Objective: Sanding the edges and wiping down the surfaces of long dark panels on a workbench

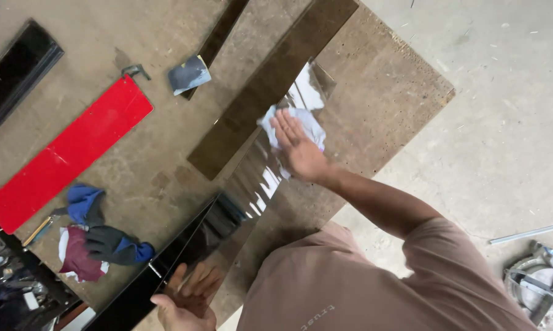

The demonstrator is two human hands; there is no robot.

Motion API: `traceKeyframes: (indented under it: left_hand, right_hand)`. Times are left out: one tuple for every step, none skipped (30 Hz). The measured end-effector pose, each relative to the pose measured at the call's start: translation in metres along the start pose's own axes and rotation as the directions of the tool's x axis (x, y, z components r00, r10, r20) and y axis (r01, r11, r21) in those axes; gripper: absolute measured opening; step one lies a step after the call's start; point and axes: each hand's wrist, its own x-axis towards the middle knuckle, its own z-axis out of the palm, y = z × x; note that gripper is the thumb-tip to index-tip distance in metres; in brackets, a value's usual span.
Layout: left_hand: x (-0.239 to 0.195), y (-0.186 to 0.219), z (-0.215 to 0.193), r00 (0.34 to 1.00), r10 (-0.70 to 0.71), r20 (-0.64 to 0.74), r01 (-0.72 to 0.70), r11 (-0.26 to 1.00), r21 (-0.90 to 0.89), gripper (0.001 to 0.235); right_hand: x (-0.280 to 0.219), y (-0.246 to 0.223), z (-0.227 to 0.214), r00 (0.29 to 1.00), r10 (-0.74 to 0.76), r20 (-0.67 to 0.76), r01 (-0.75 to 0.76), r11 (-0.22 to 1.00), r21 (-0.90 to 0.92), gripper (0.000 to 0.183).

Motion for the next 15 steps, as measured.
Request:
traceKeyframes:
  left_hand:
    - [0.005, -0.004, -0.002, 1.000, 0.011, -0.011, -0.011, 1.000, -0.005, 0.102]
    - [0.006, -0.009, -0.009, 0.999, 0.017, -0.027, -0.017, 1.000, -0.006, 0.102]
    - [0.004, -0.009, -0.016, 0.999, 0.011, -0.035, -0.011, 1.000, 0.006, 0.102]
    - [0.006, -0.012, -0.017, 1.000, 0.009, -0.024, -0.009, 1.000, -0.001, 0.107]
    - [0.008, -0.015, -0.018, 1.000, 0.006, -0.014, -0.006, 1.000, -0.009, 0.112]
    - [0.009, -0.025, -0.025, 1.000, 0.002, -0.020, -0.002, 1.000, -0.006, 0.112]
    - [0.010, -0.034, -0.032, 1.000, 0.031, -0.001, -0.031, 0.997, -0.070, 0.105]
    - [0.021, -0.037, -0.034, 0.996, 0.078, 0.034, -0.073, 0.988, -0.136, 0.099]
    - [0.016, -0.029, -0.030, 0.995, 0.091, 0.044, -0.084, 0.987, -0.135, 0.099]
    - [0.012, -0.026, -0.021, 1.000, 0.008, -0.016, -0.009, 0.997, -0.082, 0.101]
    - [0.008, -0.023, -0.012, 0.994, -0.073, -0.077, 0.071, 0.997, -0.034, 0.104]
    - [0.000, -0.017, -0.007, 0.992, -0.083, -0.091, 0.081, 0.996, -0.021, 0.104]
    - [-0.008, -0.013, -0.002, 0.987, -0.088, -0.131, 0.087, 0.996, -0.014, 0.107]
    - [-0.006, -0.010, 0.010, 0.984, -0.087, -0.153, 0.085, 0.996, -0.020, 0.111]
    - [-0.013, -0.007, 0.016, 0.985, -0.089, -0.149, 0.087, 0.996, -0.020, 0.111]
  right_hand:
    - [-0.007, -0.013, 0.009, 0.999, 0.049, -0.016, -0.019, 0.642, 0.767, 0.087]
    - [-0.018, -0.026, 0.014, 0.995, 0.093, 0.018, -0.001, -0.180, 0.984, 0.069]
    - [-0.016, -0.040, 0.054, 0.996, 0.086, 0.028, -0.011, -0.191, 0.981, 0.069]
    - [-0.009, -0.053, 0.103, 0.971, -0.001, 0.240, -0.233, -0.232, 0.944, 0.067]
    - [-0.003, -0.064, 0.150, 0.895, -0.095, 0.436, -0.446, -0.252, 0.859, 0.070]
    - [-0.001, -0.063, 0.152, 0.894, -0.103, 0.436, -0.448, -0.255, 0.857, 0.070]
    - [0.002, -0.062, 0.153, 0.894, -0.098, 0.437, -0.447, -0.246, 0.860, 0.067]
    - [0.014, -0.059, 0.160, 0.895, -0.070, 0.441, -0.444, -0.236, 0.864, 0.065]
    - [0.014, -0.043, 0.121, 0.894, -0.055, 0.444, -0.444, -0.238, 0.864, 0.065]
    - [0.016, -0.025, 0.088, 0.910, -0.097, 0.404, -0.415, -0.255, 0.873, 0.063]
    - [0.016, -0.010, 0.056, 0.922, -0.139, 0.361, -0.386, -0.273, 0.881, 0.062]
    - [0.013, -0.032, 0.088, 0.917, -0.155, 0.367, -0.397, -0.282, 0.873, 0.062]
    - [0.007, -0.056, 0.119, 0.927, -0.041, 0.372, -0.371, -0.230, 0.900, 0.059]
    - [0.009, -0.077, 0.162, 0.930, 0.091, 0.357, -0.341, -0.158, 0.927, 0.056]
    - [0.013, -0.068, 0.151, 0.929, 0.091, 0.359, -0.343, -0.154, 0.927, 0.056]
